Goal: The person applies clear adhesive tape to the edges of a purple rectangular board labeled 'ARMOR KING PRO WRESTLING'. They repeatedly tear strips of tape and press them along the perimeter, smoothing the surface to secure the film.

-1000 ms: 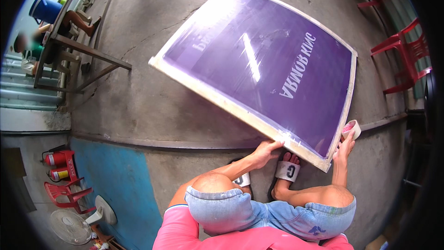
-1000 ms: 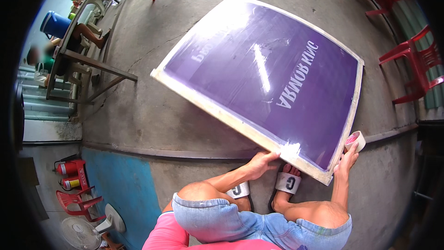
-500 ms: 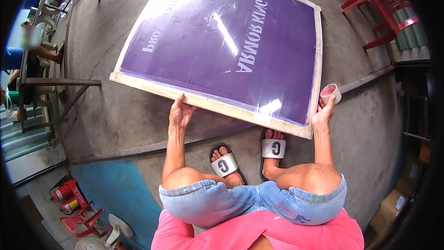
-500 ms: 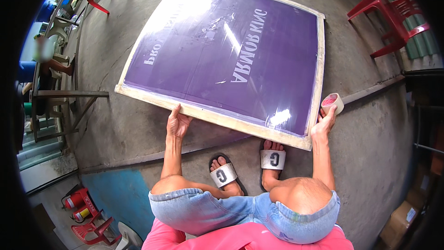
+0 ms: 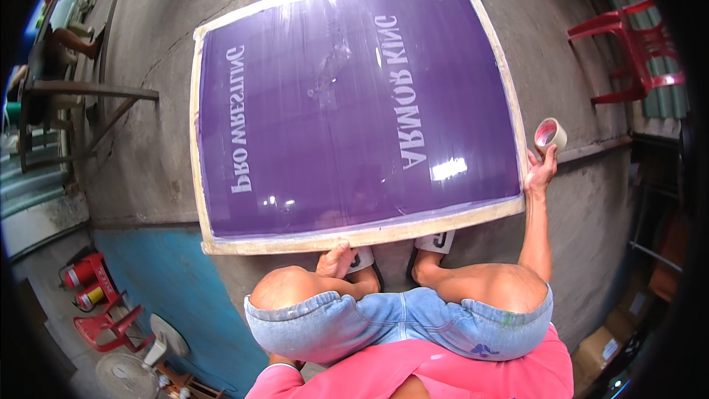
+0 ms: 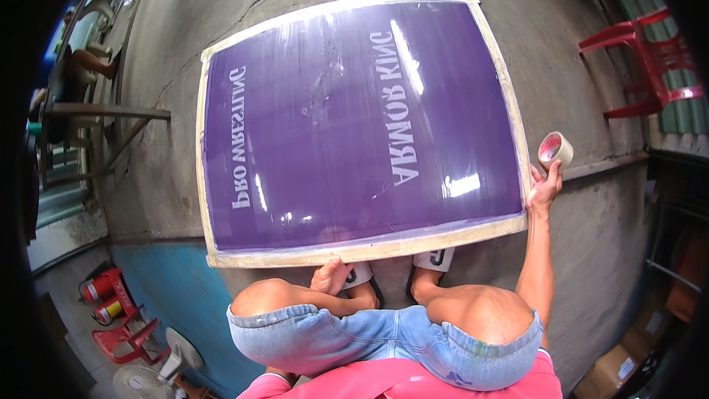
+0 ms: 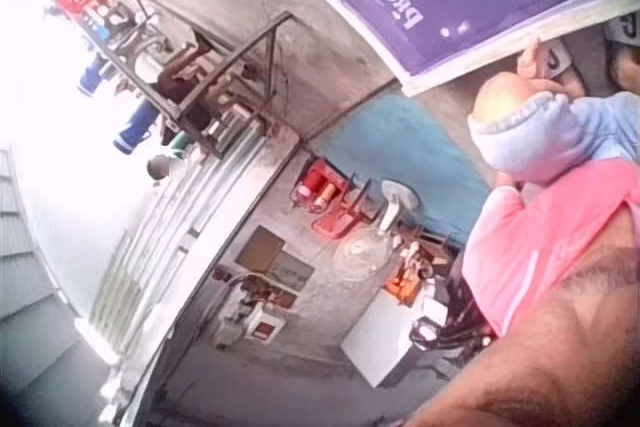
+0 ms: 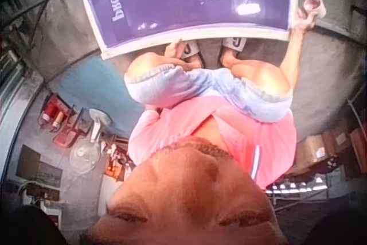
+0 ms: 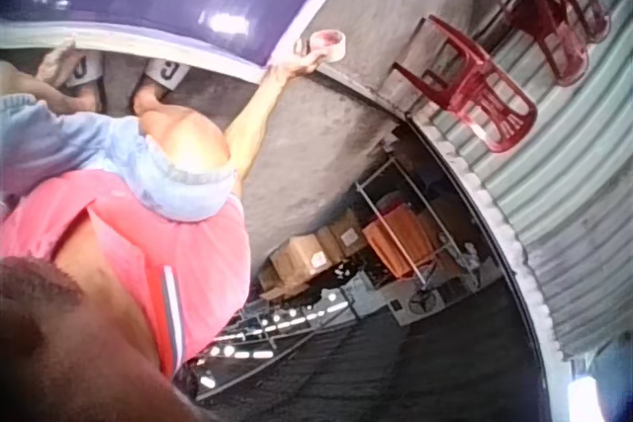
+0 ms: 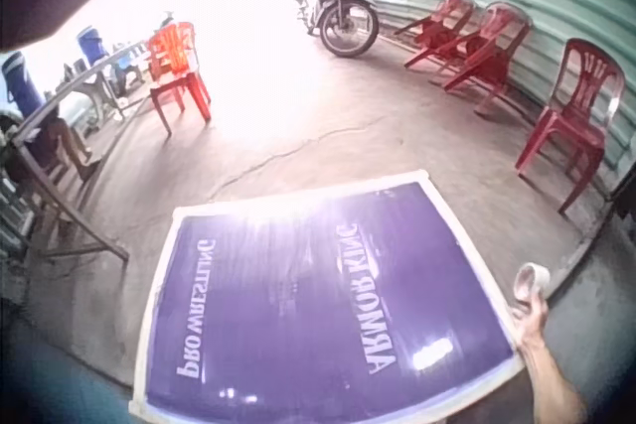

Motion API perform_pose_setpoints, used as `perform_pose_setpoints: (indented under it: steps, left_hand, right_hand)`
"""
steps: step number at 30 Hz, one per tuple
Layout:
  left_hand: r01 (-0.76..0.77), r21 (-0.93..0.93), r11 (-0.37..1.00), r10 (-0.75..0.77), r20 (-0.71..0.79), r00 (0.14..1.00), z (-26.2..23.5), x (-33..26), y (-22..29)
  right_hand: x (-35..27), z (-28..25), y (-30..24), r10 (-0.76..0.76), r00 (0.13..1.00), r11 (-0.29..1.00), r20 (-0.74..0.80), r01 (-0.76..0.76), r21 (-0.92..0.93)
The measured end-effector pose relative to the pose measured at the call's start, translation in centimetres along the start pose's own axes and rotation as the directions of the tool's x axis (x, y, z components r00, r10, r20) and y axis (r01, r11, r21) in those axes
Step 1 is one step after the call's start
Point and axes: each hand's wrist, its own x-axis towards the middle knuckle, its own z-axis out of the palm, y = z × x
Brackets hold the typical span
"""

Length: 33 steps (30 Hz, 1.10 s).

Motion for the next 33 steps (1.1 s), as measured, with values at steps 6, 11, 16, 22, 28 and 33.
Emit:
perform_pose_setpoints:
  steps: [6,11,16,22,28,33]
  left_hand:
    - [0.025,-0.149,0.989,-0.038,-0.08,0.996,1.1,0.8,-0.7]
    - [0.141,-0.277,0.95,-0.208,-0.229,0.951,2.2,0.0,1.9]
    - [0.523,0.052,0.851,-0.494,-0.263,0.829,2.9,-2.9,4.0]
    - [0.164,0.81,0.564,-0.111,-0.122,0.986,7.0,1.2,11.2]
    - [-0.574,0.778,-0.254,0.411,0.624,0.664,18.7,9.3,15.6]
    - [-0.648,0.586,-0.488,0.306,0.809,0.502,22.4,10.2,14.6]
  right_hand:
    - [0.1,-1.2,0.2,-0.025,0.997,0.998,0.079,0.029,-0.051]
    - [-2.0,-0.1,-0.6,-0.446,0.877,0.787,0.18,0.48,-0.388]
    - [-8.0,5.7,-3.5,-0.537,0.534,0.364,0.653,0.845,-0.392]
    - [-13.7,13.9,-3.1,-0.546,0.279,0.383,0.79,0.922,-0.06]
    - [-16.5,16.6,-2.6,-0.541,0.147,0.382,0.828,0.92,0.086]
    - [-18.6,17.4,-3.6,-0.507,0.135,0.434,0.851,0.893,0.116]
